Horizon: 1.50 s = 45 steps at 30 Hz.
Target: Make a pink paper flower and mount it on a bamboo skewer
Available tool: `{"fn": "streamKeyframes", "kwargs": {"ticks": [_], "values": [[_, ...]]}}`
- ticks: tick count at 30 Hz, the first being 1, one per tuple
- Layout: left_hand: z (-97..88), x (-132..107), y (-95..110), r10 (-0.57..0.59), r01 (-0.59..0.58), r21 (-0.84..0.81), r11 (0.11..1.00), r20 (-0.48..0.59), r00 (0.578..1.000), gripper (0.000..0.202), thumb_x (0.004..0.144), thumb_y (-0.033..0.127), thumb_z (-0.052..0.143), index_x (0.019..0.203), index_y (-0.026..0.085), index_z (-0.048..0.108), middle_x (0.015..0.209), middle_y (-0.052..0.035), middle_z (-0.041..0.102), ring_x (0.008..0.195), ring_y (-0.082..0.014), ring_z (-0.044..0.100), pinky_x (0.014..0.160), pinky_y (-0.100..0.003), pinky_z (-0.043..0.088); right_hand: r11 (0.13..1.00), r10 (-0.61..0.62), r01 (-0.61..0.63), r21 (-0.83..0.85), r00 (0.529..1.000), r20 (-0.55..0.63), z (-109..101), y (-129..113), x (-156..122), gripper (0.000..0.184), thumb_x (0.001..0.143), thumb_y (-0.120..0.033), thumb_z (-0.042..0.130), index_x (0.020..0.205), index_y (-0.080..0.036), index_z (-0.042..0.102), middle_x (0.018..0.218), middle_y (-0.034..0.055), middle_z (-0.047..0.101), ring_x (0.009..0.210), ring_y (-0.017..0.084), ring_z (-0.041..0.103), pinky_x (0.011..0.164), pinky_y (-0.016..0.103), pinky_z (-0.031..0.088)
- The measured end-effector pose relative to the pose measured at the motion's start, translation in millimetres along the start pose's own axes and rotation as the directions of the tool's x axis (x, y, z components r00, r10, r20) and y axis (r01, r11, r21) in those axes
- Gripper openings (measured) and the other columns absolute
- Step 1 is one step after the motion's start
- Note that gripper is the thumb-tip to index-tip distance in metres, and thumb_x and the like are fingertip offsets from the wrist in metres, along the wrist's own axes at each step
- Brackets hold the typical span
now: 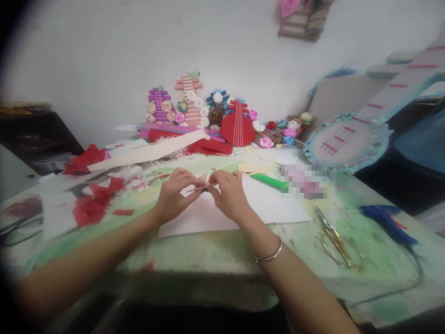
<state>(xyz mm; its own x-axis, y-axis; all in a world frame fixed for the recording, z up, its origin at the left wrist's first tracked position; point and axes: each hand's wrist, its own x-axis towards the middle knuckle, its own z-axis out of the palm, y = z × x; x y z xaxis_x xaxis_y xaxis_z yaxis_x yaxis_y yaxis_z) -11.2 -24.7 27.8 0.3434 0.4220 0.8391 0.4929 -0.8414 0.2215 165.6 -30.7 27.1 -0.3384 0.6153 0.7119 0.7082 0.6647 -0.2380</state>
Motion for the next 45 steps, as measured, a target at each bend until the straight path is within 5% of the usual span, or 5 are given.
{"fn": "streamKeyframes", "kwargs": {"ticks": [7, 12, 23, 29, 45], "values": [[-4.3, 2.1, 0.3, -0.281, 0.290, -0.227, 0.930, 0.071, 0.957, 0.012, 0.072, 0.025, 0.070, 0.080, 0.017, 0.065, 0.077, -0.0033, 0.067, 0.075, -0.0157, 0.058, 0.067, -0.027, 0.042, 1.000, -0.008, 0.008, 0.020, 1.000, -0.023, -1.1, -0.9, 0.8, 0.008, 0.086, -0.020, 0.055, 0.078, -0.019, 0.055, 0.076, -0.0004, 0.063, 0.069, 0.013, 0.055, 0.076, 0.031, 0.028], [-4.8, 3.0, -6.5, -0.502, 0.537, -0.584, 0.609, 0.240, 0.831, 0.023, 0.074, 0.033, 0.069, 0.087, 0.015, 0.061, 0.080, -0.0041, 0.065, 0.074, -0.0157, 0.061, 0.065, -0.027, 0.045, 0.999, 0.002, 0.001, 0.054, 0.999, -0.052, 0.1, 1.1, 0.3, 0.009, 0.084, -0.018, 0.057, 0.076, -0.018, 0.053, 0.072, -0.0014, 0.060, 0.066, 0.012, 0.053, 0.076, 0.031, 0.028], [-3.1, 2.8, -11.2, -0.555, 0.697, -0.594, 0.403, 0.447, 0.702, 0.034, 0.069, 0.030, 0.073, 0.097, 0.015, 0.061, 0.076, -0.0040, 0.067, 0.064, -0.0156, 0.064, 0.059, -0.026, 0.047, 0.997, -0.020, 0.018, 0.070, 1.000, 0.024, 1.5, -1.9, -0.6, 0.007, 0.085, -0.016, 0.053, 0.078, -0.018, 0.054, 0.075, -0.0001, 0.060, 0.070, 0.013, 0.052, 0.075, 0.031, 0.027], [0.0, 3.7, -11.2, -0.556, 0.634, -0.673, 0.380, 0.382, 0.738, 0.022, 0.069, 0.030, 0.073, 0.074, 0.012, 0.062, 0.065, -0.0014, 0.063, 0.057, -0.0112, 0.058, 0.057, -0.024, 0.045, 0.995, 0.006, -0.009, 0.095, 0.999, 0.031, 3.2, -0.3, -0.3, 0.006, 0.084, -0.016, 0.054, 0.079, -0.019, 0.053, 0.075, 0.0003, 0.061, 0.071, 0.014, 0.054, 0.076, 0.032, 0.028], [8.3, 1.2, -2.5, -0.603, 0.561, -0.768, 0.308, 0.299, 0.739, 0.023, 0.073, 0.029, 0.070, 0.073, 0.014, 0.052, 0.064, 0.0033, 0.056, 0.057, -0.0065, 0.052, 0.056, -0.017, 0.040, 0.969, 0.127, -0.121, 0.213, 0.992, -0.016, 4.9, -7.2, 0.2, 0.008, 0.081, -0.020, 0.058, 0.075, -0.019, 0.053, 0.073, 0.0005, 0.061, 0.071, 0.015, 0.055, 0.074, 0.031, 0.036]]}}
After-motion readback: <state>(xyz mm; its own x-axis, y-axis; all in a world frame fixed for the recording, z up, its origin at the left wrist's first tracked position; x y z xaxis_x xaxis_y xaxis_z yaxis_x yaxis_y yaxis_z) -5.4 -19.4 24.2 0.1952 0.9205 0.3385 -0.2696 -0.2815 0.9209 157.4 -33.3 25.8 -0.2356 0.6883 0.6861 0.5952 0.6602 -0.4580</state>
